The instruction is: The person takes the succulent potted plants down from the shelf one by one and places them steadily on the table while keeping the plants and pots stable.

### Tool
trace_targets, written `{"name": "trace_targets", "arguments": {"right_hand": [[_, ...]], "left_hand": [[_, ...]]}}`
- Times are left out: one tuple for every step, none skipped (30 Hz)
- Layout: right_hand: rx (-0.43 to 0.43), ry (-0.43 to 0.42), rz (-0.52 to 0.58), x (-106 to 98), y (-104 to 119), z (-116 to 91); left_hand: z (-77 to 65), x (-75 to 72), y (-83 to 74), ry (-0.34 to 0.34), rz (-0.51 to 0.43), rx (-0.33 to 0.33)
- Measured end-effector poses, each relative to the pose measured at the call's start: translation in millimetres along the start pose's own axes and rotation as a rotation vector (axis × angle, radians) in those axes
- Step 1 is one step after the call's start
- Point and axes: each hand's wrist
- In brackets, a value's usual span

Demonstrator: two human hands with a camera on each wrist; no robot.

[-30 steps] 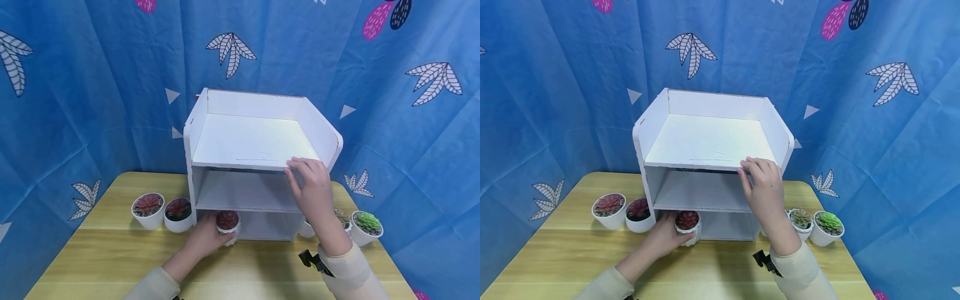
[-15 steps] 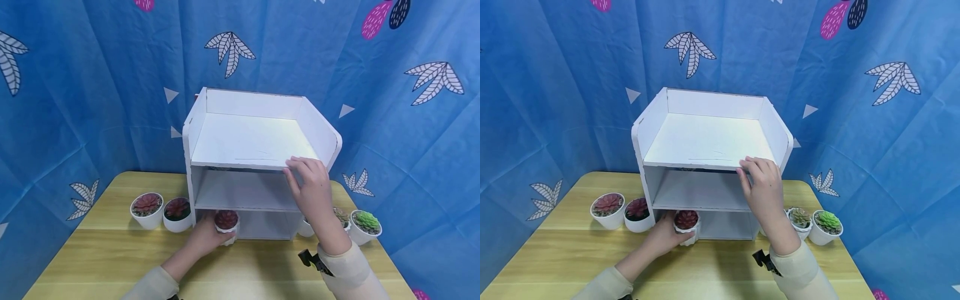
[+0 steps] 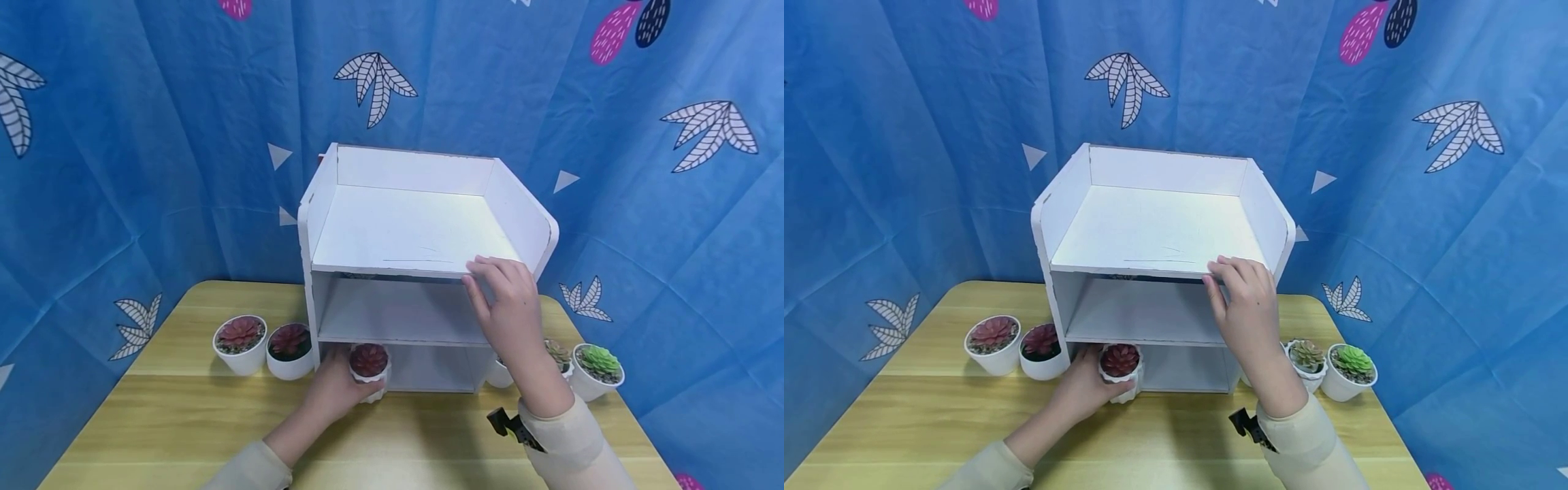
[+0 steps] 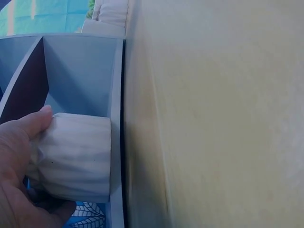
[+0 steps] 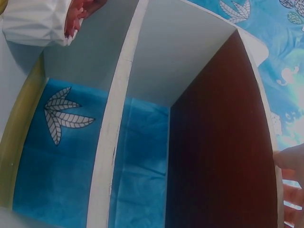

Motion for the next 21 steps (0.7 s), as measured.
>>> {"name": "trace_targets", "arguments": {"right_hand": [[0.000,0.000,-0.001,0,0,0],[0.000,0.001,-0.001,0,0,0],[0.000,0.002,-0.002,0,0,0],[-0.001,0.002,-0.003,0,0,0],[0.000,0.003,-0.004,0,0,0],[0.001,0.003,-0.002,0,0,0],[0.001,0.004,-0.003,0,0,0],[0.002,0.005,-0.003,0,0,0],[0.002,0.004,-0.002,0,1,0],[0.002,0.004,-0.002,0,0,0],[0.002,0.004,-0.003,0,0,0],[0.001,0.003,-0.003,0,0,0],[0.000,0.002,-0.003,0,0,0],[-0.001,0.004,-0.003,0,0,0],[-0.002,0.004,-0.003,0,0,0],[-0.003,0.004,-0.004,0,0,0],[-0.004,0.004,-0.004,0,0,0],[-0.004,0.003,-0.003,0,0,0],[-0.004,0.003,-0.003,0,0,0],[-0.004,0.003,-0.003,0,0,0],[-0.004,0.001,-0.002,0,0,0]], "left_hand": [[-0.1,0.0,0.0,-0.001,-0.003,0.000],[-0.2,0.0,0.1,-0.002,-0.007,-0.002],[-0.4,0.2,0.2,-0.004,-0.013,-0.004],[-0.8,0.2,0.1,-0.006,-0.021,-0.006],[-1.4,0.3,0.2,-0.009,-0.028,-0.007],[-1.9,0.2,0.3,-0.013,-0.036,-0.010],[-2.5,0.1,0.2,-0.018,-0.040,-0.011],[-3.2,0.2,0.4,-0.025,-0.046,-0.010],[-3.9,0.2,0.4,-0.032,-0.050,-0.008],[-4.6,0.3,0.7,-0.040,-0.049,-0.006],[-5.3,0.5,1.0,-0.050,-0.050,-0.001],[-6.2,0.6,1.3,-0.062,-0.047,0.003],[-7.1,0.9,1.7,-0.073,-0.046,0.010],[-8.1,1.1,2.0,-0.084,-0.047,0.016],[-9.1,1.2,2.1,-0.095,-0.045,0.023],[-10.2,1.3,2.5,-0.105,-0.045,0.032],[-11.3,1.1,2.5,-0.116,-0.044,0.041],[-12.4,0.9,2.4,-0.123,-0.043,0.051],[-13.7,0.4,2.2,-0.131,-0.045,0.057],[-15.1,-0.2,1.9,-0.139,-0.040,0.063],[-16.4,-0.9,1.6,-0.144,-0.037,0.068]]}}
Point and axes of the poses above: each hand's wrist, its own z-axis towards the middle knuckle, its own x-axis out of the palm, y = z × x, and after that the axes turned 7 degrees about -y, right-handed
